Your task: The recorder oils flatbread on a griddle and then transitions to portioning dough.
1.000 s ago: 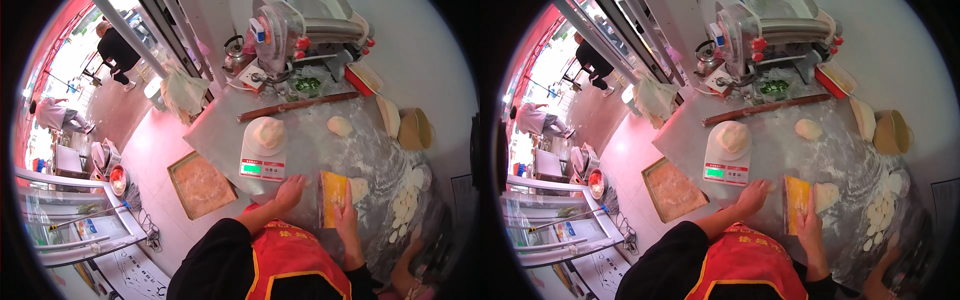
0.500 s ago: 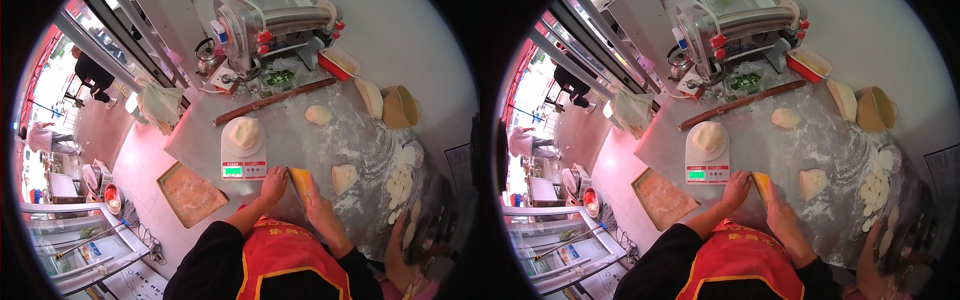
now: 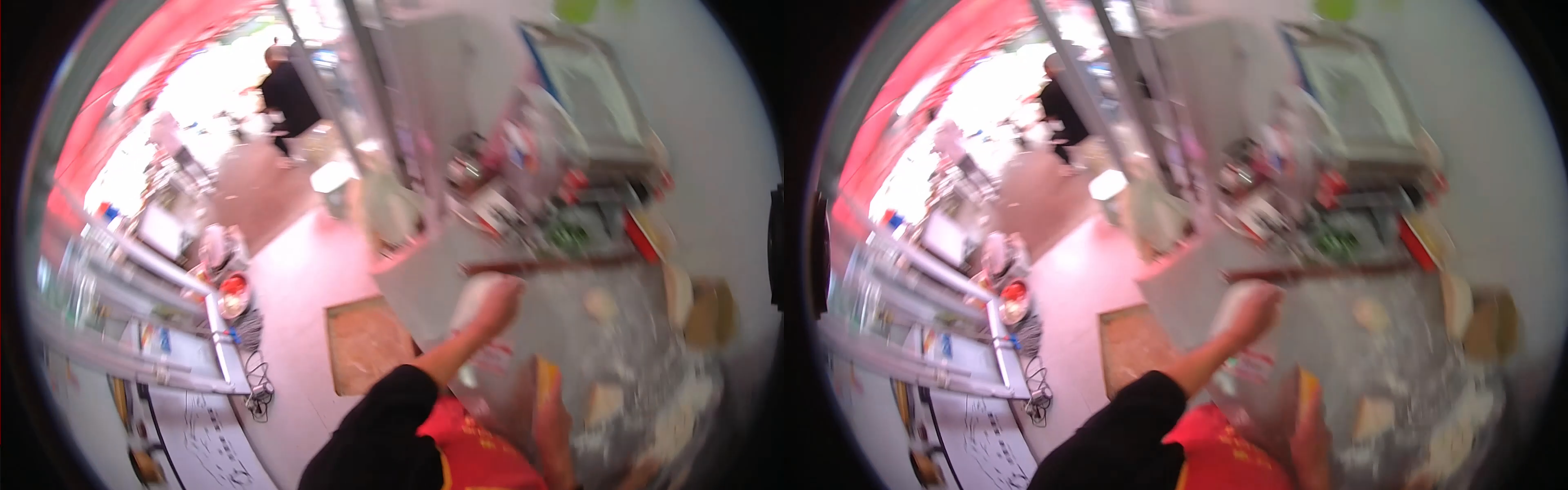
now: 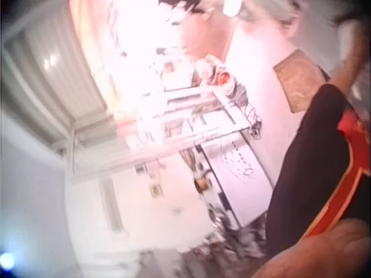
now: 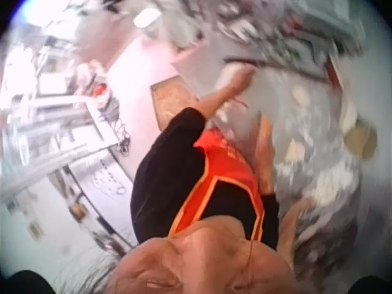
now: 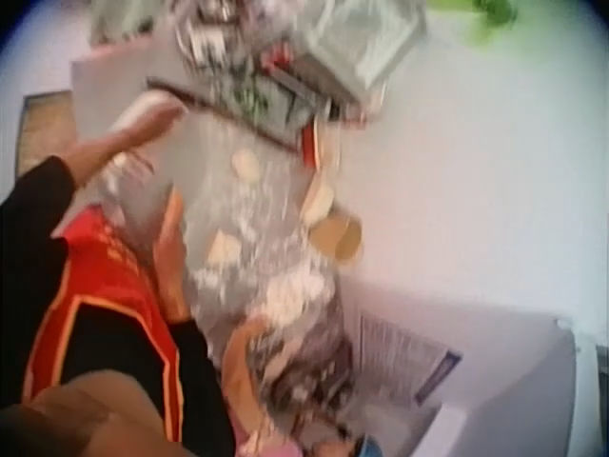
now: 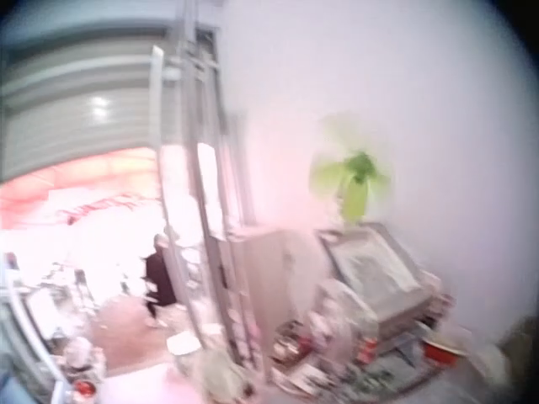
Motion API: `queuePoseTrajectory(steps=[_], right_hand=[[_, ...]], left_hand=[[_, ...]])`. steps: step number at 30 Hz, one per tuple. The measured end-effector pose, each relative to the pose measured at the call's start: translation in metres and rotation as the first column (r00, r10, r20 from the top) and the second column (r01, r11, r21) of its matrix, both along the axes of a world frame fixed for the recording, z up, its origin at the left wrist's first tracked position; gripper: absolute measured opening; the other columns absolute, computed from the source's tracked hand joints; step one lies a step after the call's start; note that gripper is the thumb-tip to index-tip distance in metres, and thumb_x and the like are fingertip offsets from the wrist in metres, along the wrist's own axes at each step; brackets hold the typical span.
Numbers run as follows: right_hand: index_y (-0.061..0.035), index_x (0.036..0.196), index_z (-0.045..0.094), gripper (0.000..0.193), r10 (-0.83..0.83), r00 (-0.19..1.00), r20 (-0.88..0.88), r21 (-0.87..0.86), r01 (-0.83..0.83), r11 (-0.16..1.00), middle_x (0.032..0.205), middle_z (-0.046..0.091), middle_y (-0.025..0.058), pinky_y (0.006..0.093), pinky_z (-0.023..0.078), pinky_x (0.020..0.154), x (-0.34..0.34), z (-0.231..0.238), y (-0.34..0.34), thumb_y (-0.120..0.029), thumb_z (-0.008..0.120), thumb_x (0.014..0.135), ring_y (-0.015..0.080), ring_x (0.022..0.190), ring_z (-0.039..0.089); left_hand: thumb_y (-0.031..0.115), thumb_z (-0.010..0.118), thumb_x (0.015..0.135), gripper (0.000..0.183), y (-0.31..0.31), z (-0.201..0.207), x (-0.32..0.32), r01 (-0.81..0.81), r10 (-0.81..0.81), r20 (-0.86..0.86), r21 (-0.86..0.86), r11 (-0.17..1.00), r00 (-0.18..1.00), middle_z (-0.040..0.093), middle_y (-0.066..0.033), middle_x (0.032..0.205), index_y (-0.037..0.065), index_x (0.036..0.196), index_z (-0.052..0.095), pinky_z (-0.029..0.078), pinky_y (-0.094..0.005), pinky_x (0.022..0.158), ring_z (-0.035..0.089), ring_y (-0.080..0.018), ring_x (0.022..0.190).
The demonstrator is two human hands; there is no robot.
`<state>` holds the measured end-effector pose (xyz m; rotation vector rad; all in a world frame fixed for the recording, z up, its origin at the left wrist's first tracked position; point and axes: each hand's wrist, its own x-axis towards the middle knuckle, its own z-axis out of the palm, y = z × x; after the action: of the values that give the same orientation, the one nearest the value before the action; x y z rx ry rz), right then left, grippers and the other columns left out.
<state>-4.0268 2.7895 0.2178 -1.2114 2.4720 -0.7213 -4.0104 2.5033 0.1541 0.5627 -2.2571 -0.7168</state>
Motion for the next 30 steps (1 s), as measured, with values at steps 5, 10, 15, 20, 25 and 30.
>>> queuePoseTrajectory(steps=[5, 10, 15, 20, 25, 30], right_hand=[[-0.0063, 0.134, 0.024, 0.054, 0.136, 0.988, -0.075, -0.007, -0.137, 0.991, 0.086, 0.062, 0.0253, 0.0469, 0.048, 0.063, 0.017, 0.026, -0.005, -0.02, 0.049, 0.089, 0.0426, 0.075, 0.06], [0.0044, 0.107, 0.053, 0.028, 0.249, 0.896, -0.367, -0.331, -0.376, 0.866, 0.086, 0.057, 0.0252, 0.0432, 0.047, 0.059, 0.028, 0.051, -0.024, -0.017, 0.048, 0.09, 0.0394, 0.068, 0.055], [0.0043, 0.101, 0.055, 0.025, 0.378, 0.862, -0.337, 0.065, -0.379, 0.923, 0.087, 0.057, 0.0248, 0.046, 0.046, 0.059, -0.006, -0.022, 0.012, -0.017, 0.047, 0.09, 0.0411, 0.07, 0.055], [0.0039, 0.101, 0.055, 0.025, 0.377, 0.878, -0.296, 0.21, -0.325, 0.922, 0.087, 0.057, 0.0234, 0.0473, 0.046, 0.06, 0.001, -0.003, 0.004, -0.017, 0.048, 0.09, 0.0424, 0.071, 0.055], [0.0033, 0.11, 0.054, 0.031, 0.412, 0.872, -0.266, 0.131, -0.391, 0.911, 0.105, 0.056, 0.0287, 0.0496, 0.046, 0.064, -0.001, 0.007, 0.01, -0.02, 0.045, 0.092, 0.0435, 0.079, 0.057], [0.0026, 0.114, 0.053, 0.033, 0.285, 0.907, -0.311, -0.022, -0.306, 0.952, 0.111, 0.055, 0.0284, 0.0479, 0.046, 0.069, -0.012, -0.014, 0.032, -0.021, 0.046, 0.092, 0.0435, 0.086, 0.056]], left_hand=[[0.015, 0.043, 0.088, 0.021, -0.042, -0.027, -0.022, 0.102, -0.081, 0.308, -0.052, 0.993, 0.948, 0.059, -0.0153, 0.097, 0.005, 0.098, 0.059, 0.045, -0.0439, 0.083, 0.055, -0.0325, 0.094], [0.032, 0.062, 0.079, 0.041, -0.027, 0.011, 0.008, 0.068, -0.035, 0.382, -0.072, 0.995, 0.923, 0.056, -0.0136, 0.103, 0.001, 0.105, 0.056, 0.041, -0.0404, 0.088, 0.051, -0.0315, 0.1], [0.037, 0.068, 0.075, 0.05, -0.032, 0.006, 0.0, 0.16, -0.139, 0.394, -0.021, 0.987, 0.909, 0.055, -0.0132, 0.104, 0.002, 0.107, 0.054, 0.039, -0.04, 0.09, 0.05, -0.0294, 0.102], [0.039, 0.066, 0.076, 0.048, -0.029, 0.0, -0.006, 0.083, -0.066, 0.367, -0.032, 0.996, 0.928, 0.057, -0.0137, 0.1, 0.002, 0.106, 0.055, 0.04, -0.04, 0.089, 0.052, -0.0284, 0.101], [0.043, 0.063, 0.078, 0.049, -0.033, 0.014, -0.009, -0.011, -0.02, 0.433, 0.067, 0.998, 0.901, 0.06, -0.0161, 0.095, 0.002, 0.105, 0.057, 0.042, -0.0433, 0.086, 0.056, -0.031, 0.098], [0.048, 0.058, 0.083, 0.054, -0.013, 0.032, -0.027, -0.178, -0.014, 0.343, 0.521, 0.835, 0.939, 0.057, -0.025, 0.109, -0.002, 0.107, 0.058, 0.042, -0.0467, 0.088, 0.053, -0.0372, 0.108]])
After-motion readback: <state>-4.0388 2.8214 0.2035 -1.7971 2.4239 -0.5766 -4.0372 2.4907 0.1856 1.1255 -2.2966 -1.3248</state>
